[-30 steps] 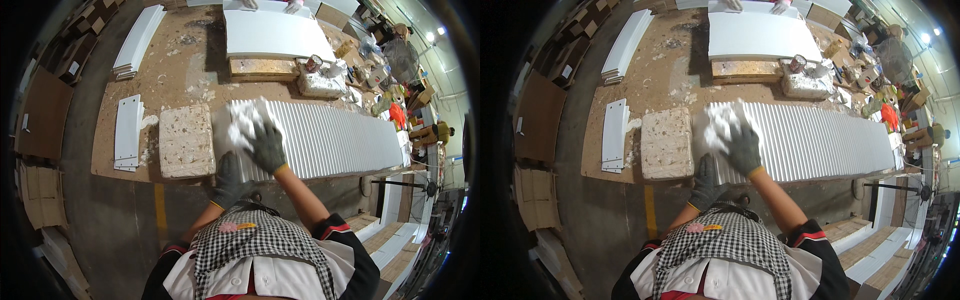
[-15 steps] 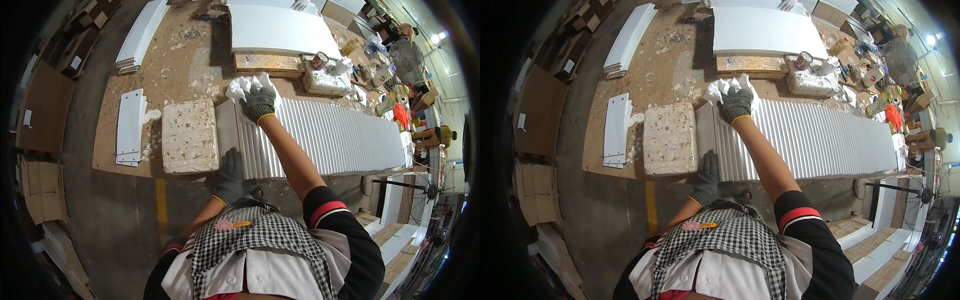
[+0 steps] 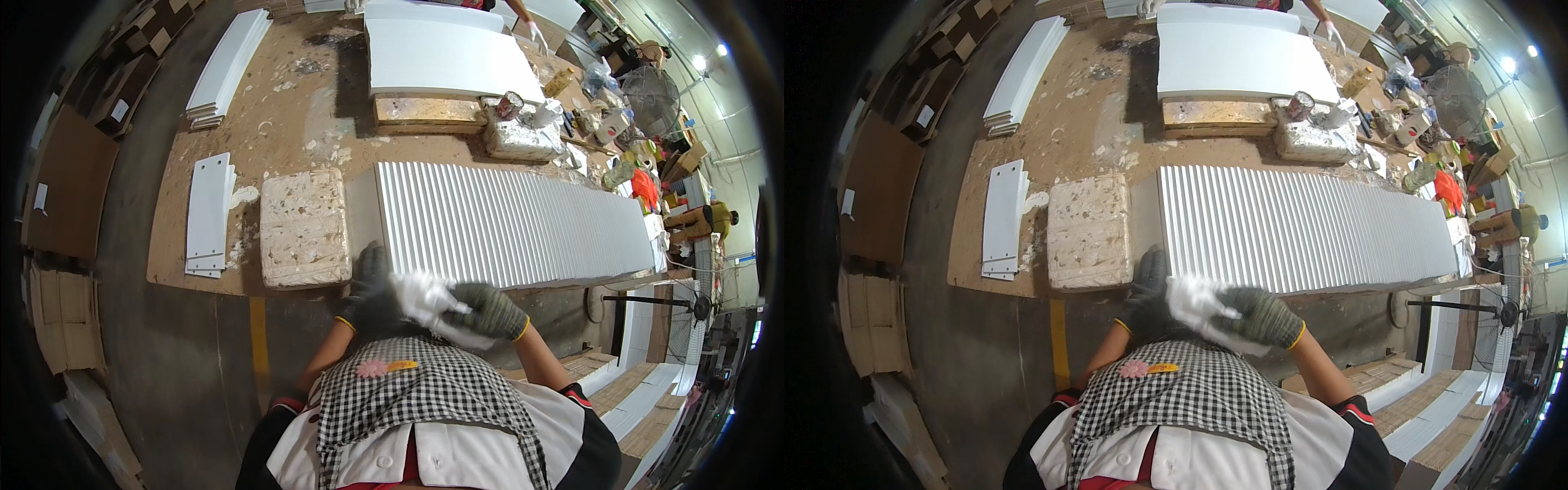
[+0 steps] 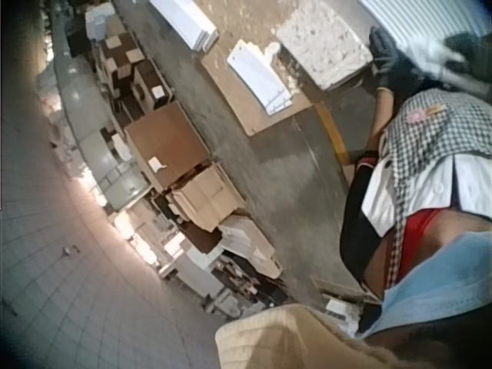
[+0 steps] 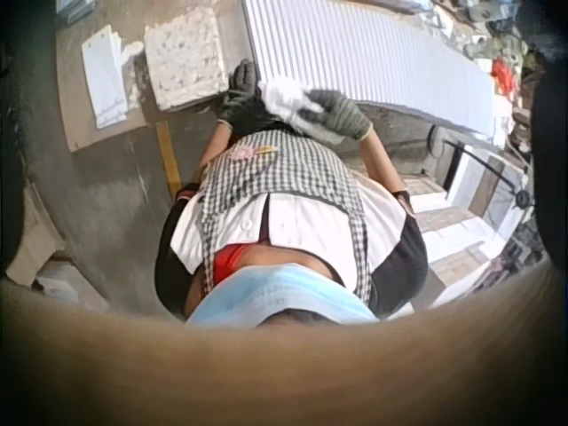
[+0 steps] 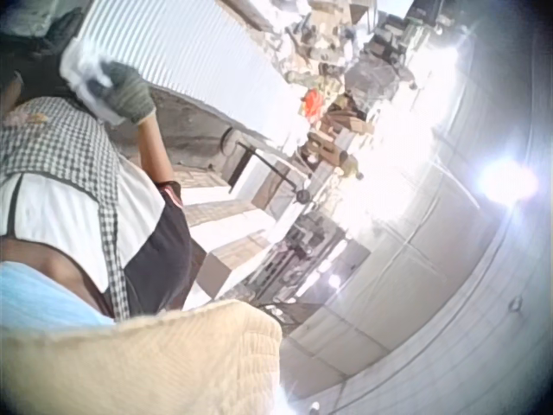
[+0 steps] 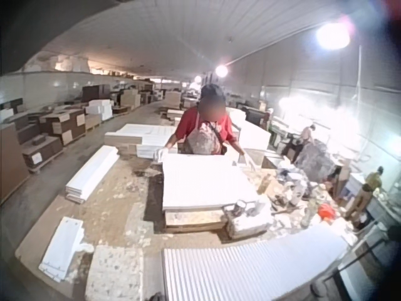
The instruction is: The person wipes white corrugated panels with a cloth and stacks them on a wooden workbench. The person handles the panels one at a time, aligning them into a neat pile while another worker cleans panels nearby.
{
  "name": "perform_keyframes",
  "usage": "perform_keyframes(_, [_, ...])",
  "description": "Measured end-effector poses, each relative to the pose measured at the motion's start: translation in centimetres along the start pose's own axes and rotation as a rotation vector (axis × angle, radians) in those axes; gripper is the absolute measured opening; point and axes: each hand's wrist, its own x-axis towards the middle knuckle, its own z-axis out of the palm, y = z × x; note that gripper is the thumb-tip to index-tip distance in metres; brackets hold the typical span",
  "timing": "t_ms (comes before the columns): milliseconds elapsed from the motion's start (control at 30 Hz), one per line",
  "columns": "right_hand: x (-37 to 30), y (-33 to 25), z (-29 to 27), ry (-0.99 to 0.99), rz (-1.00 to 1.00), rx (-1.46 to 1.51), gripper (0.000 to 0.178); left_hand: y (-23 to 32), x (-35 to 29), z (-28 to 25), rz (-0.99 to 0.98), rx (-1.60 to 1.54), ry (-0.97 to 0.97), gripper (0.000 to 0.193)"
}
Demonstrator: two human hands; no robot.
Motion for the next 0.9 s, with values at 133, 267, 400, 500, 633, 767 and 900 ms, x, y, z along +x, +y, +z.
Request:
perform_keyframes(133, [4.7,0.1,0.1,0.491,-0.07,-0.427,0.059,1.1,0.6,0.4,-0.077,-0.113,-0.122,0.118])
perform_keyframes(267, [13.4,2.2,3.6,0.236,0.329,-0.8,0.07,2.1,0.0,1.7,-0.195,0.222,-0.264,0.121])
perform_keyframes(400, [22.2,6.4,-0.4,0.484,0.197,-0.88,0.061,1.9,-0.4,1.6,-0.134,-0.023,-0.083,0.122])
perform_keyframes(500, [28.9,8.3,-5.5,0.201,0.359,-0.622,0.059,2.6,0.2,0.4,-0.134,0.045,-0.106,0.12])
perform_keyframes(633, [27.5,8.6,-8.1,0.472,0.192,-0.319,0.059,3.1,-0.1,-3.4,0.005,-0.016,0.048,0.095])
perform_keyframes(767, [12.5,8.9,-7.0,1.045,0.077,-0.624,0.035,0.5,1.1,-7.0,-0.071,0.141,0.283,0.071])
perform_keyframes(900, [0.4,11.0,-3.2,1.014,0.46,-1.179,0.032,-2.9,3.8,-8.5,-0.099,0.36,0.484,0.06])
